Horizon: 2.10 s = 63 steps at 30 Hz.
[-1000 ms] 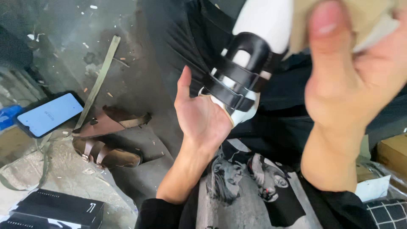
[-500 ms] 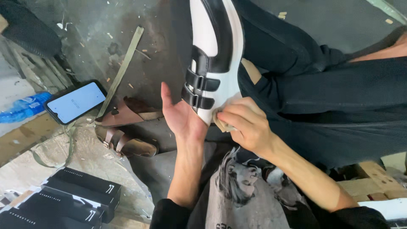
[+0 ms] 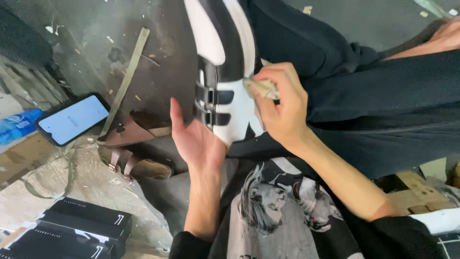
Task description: The person wipes a shoe with a cloth, places it and another shoe into a box, closes the box, and writes text on the side of the box with a marker.
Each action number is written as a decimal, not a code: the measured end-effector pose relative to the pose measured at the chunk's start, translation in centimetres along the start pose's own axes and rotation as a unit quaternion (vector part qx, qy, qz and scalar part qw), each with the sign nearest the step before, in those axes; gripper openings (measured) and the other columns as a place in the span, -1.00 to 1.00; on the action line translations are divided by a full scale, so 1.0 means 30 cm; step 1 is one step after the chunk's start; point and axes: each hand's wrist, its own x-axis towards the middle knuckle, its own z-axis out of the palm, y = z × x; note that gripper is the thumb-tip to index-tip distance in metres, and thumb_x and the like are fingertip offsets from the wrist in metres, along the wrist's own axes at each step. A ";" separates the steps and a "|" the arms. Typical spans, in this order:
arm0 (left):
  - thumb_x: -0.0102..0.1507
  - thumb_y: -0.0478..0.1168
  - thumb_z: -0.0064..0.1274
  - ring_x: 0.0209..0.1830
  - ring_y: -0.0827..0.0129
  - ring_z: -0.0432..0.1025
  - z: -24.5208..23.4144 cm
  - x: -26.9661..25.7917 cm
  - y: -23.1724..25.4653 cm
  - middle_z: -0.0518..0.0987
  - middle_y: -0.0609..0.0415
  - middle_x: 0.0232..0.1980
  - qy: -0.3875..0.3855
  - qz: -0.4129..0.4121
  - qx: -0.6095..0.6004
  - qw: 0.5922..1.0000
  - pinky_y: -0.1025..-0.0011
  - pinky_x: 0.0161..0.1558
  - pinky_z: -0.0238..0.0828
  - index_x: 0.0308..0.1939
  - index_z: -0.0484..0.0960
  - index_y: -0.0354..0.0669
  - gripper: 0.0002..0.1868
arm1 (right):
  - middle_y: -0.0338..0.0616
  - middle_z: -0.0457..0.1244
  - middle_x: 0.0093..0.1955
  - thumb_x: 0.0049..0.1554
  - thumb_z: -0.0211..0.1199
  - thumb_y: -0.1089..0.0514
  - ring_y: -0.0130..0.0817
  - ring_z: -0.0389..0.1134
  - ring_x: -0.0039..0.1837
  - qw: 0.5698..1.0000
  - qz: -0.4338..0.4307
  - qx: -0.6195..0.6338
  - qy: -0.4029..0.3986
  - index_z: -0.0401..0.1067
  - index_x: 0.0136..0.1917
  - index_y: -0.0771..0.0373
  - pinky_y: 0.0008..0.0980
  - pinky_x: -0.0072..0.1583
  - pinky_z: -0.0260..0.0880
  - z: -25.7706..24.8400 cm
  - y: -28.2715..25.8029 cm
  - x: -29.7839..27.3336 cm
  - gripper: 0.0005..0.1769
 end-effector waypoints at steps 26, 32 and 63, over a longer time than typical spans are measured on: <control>0.34 -0.38 0.09 -0.36 0.66 0.12 -0.014 -0.141 -0.138 0.25 0.38 -0.41 -0.124 -0.028 0.729 0.673 0.51 -0.35 0.02 -0.46 0.33 -0.03 -0.66 | -0.25 0.40 -0.07 0.23 0.30 0.20 -0.16 0.36 -0.02 0.974 -0.114 0.001 -0.195 0.50 -0.10 0.20 -0.13 0.09 0.14 -0.207 -0.137 0.055 -0.94; 0.33 -0.30 0.17 -0.56 0.69 -0.07 -0.012 -0.090 -0.160 0.05 0.41 -0.58 -0.089 0.029 0.783 0.615 0.48 -0.50 -0.29 -0.60 0.11 0.08 -0.44 | 0.04 0.34 -0.03 0.28 0.17 0.28 -0.04 0.28 -0.05 0.991 -0.045 -0.033 -0.123 0.38 0.00 0.36 -0.06 0.09 0.12 -0.149 -0.109 0.097 -0.93; 0.37 -0.34 -0.02 -0.46 0.63 -0.17 -0.086 -0.049 -0.233 -0.05 0.39 -0.47 -0.129 0.083 0.735 0.661 0.41 -0.43 -0.37 -0.53 0.02 0.06 -0.49 | -0.05 0.29 -0.21 0.22 0.27 0.38 -0.10 0.20 -0.16 0.980 -0.082 0.023 -0.182 0.29 -0.21 0.33 -0.08 0.08 0.07 -0.205 -0.077 0.101 -0.79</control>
